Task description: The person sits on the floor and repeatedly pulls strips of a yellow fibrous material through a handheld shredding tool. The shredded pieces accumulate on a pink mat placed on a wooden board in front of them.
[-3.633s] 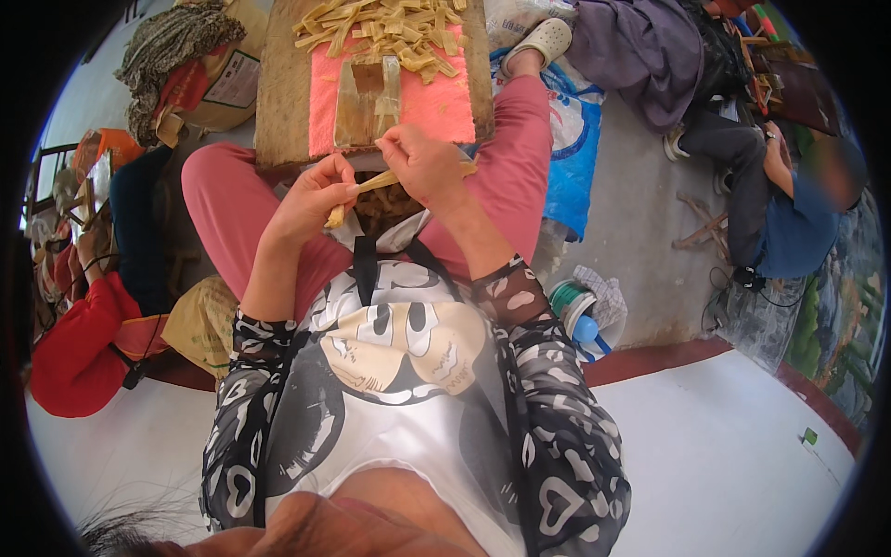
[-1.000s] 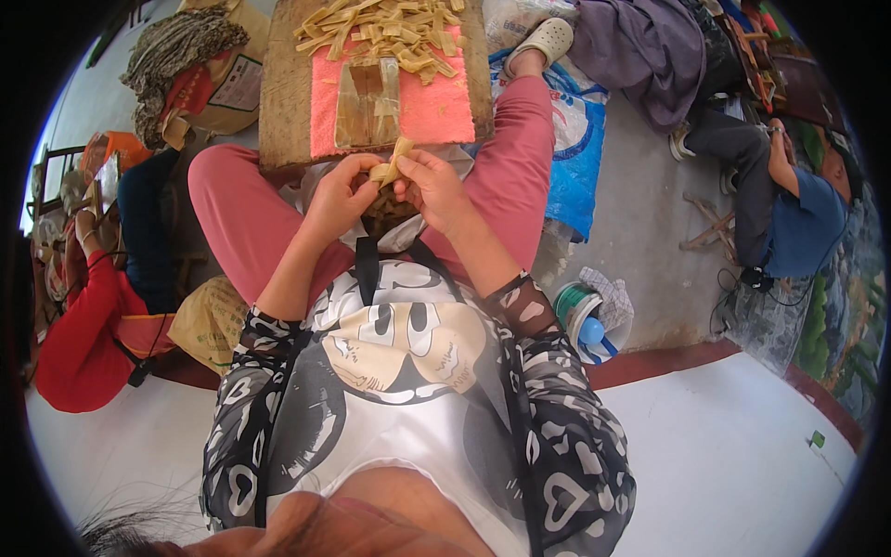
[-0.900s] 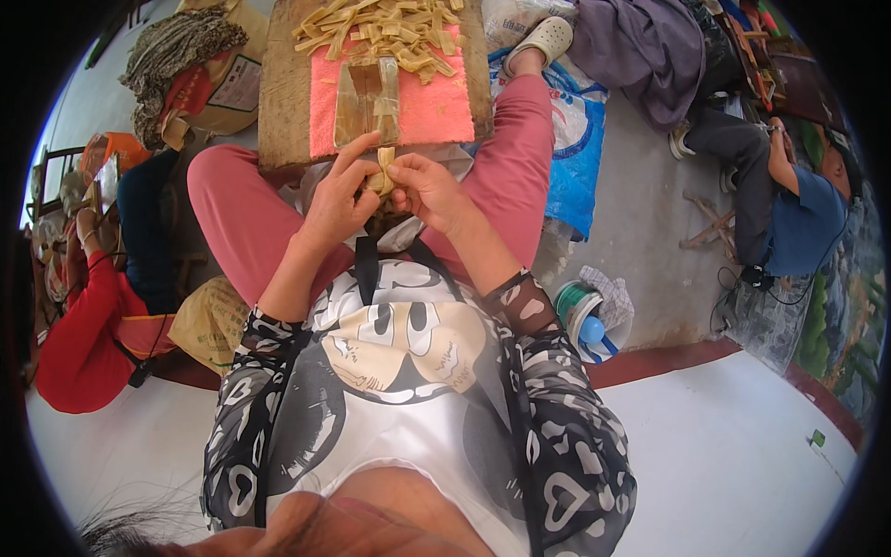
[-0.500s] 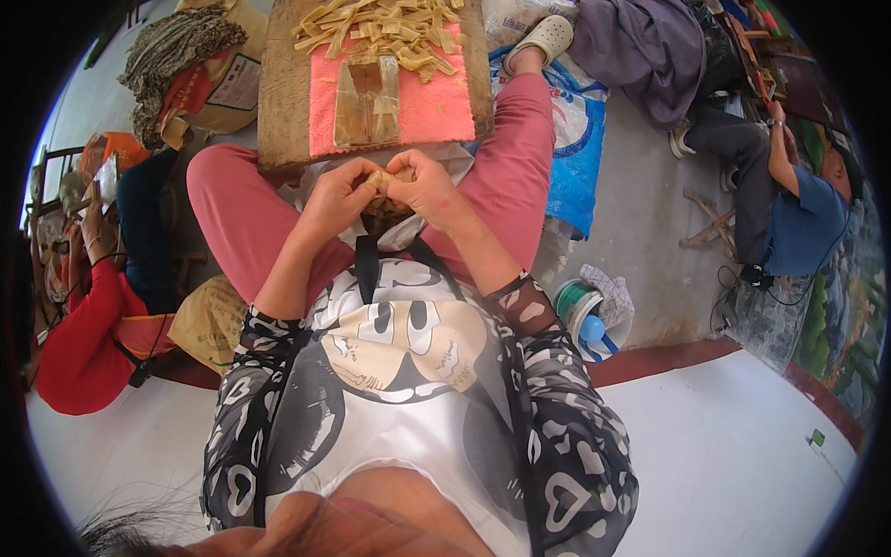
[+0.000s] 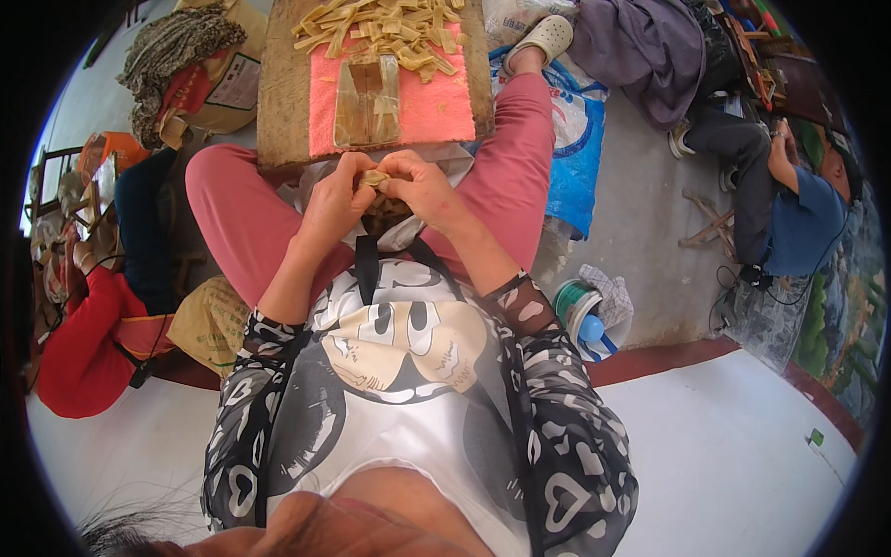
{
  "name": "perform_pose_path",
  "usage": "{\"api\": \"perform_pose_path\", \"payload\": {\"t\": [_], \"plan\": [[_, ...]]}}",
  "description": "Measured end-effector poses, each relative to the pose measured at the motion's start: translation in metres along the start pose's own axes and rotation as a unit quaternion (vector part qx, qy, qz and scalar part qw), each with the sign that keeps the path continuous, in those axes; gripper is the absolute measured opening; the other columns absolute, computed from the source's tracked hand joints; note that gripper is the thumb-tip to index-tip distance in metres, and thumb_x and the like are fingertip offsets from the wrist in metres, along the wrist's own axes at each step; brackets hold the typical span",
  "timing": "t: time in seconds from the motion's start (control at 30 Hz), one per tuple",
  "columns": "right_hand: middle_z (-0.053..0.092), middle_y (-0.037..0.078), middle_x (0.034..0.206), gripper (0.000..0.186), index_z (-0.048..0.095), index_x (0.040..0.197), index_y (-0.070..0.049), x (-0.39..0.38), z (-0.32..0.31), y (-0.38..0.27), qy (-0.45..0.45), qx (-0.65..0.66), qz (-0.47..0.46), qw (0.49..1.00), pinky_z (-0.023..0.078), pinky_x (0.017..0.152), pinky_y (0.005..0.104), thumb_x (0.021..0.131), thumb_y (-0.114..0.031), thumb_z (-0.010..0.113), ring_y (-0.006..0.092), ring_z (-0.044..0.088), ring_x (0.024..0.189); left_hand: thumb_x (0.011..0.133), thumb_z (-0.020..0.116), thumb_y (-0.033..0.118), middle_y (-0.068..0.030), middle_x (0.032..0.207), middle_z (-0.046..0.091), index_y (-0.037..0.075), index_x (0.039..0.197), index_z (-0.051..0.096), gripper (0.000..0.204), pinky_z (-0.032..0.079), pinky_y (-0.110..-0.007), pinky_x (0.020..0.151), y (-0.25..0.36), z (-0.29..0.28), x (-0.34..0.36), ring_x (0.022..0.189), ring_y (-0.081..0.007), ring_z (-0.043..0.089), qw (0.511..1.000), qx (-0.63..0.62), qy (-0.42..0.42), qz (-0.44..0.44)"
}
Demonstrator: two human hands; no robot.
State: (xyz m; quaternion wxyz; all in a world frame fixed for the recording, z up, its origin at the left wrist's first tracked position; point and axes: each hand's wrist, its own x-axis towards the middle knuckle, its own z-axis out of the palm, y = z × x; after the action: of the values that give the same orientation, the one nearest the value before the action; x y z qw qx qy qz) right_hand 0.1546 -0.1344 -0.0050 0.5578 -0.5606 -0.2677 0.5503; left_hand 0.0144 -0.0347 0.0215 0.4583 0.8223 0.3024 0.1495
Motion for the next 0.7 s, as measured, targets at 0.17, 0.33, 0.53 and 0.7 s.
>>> {"api": "perform_pose_path", "payload": {"t": [0.17,0.33,0.53,0.7], "plan": [[0.059,0.003,0.107,0.024,0.059,0.11,0.001,-0.006,-0.006,-0.01,-0.087,0.242,0.1,0.961,0.047,0.081,0.0226,0.086,-0.005,0.059,0.0095,0.057,0.093,0.082,0.06,0.01,-0.0136,0.083,0.061,0.002,0.093,0.053,0.015,0.048,-0.033,0.065,-0.003,-0.005,-0.001,0.075,-0.0286,0.062,1.0,-0.016,0.013,0.008],[0.061,0.003,0.105,0.027,0.057,0.115,-0.001,-0.005,-0.005,-0.005,-0.072,0.248,0.108,0.96,0.049,0.077,0.0215,0.09,-0.011,0.056,0.0087,0.059,0.089,0.084,0.06,0.011,-0.0112,0.08,0.061,0.001,0.089,0.057,0.012,0.048,-0.03,0.064,-0.005,-0.006,-0.001,0.071,-0.0198,0.06,0.998,-0.02,0.01,0.053],[0.06,0.001,0.091,0.027,0.057,0.113,-0.001,-0.006,-0.006,-0.013,-0.053,0.116,0.117,0.985,0.047,0.063,0.0195,0.092,-0.017,0.052,0.0071,0.056,0.074,0.089,0.06,0.021,-0.0043,0.074,0.059,0.0,0.087,0.058,0.02,0.043,-0.025,0.058,0.005,-0.013,-0.002,0.066,-0.0088,0.052,0.991,-0.06,-0.078,-0.089],[0.053,-0.001,0.069,0.022,0.058,0.108,-0.002,-0.007,-0.012,-0.02,-0.069,0.219,0.13,0.965,0.04,0.047,0.0192,0.092,-0.014,0.05,0.006,0.047,0.054,0.092,0.057,0.021,0.0019,0.071,0.056,0.003,0.08,0.058,0.021,0.039,-0.019,0.055,-0.015,-0.003,0.001,0.062,-0.0045,0.047,0.958,-0.248,-0.068,-0.128]]}}
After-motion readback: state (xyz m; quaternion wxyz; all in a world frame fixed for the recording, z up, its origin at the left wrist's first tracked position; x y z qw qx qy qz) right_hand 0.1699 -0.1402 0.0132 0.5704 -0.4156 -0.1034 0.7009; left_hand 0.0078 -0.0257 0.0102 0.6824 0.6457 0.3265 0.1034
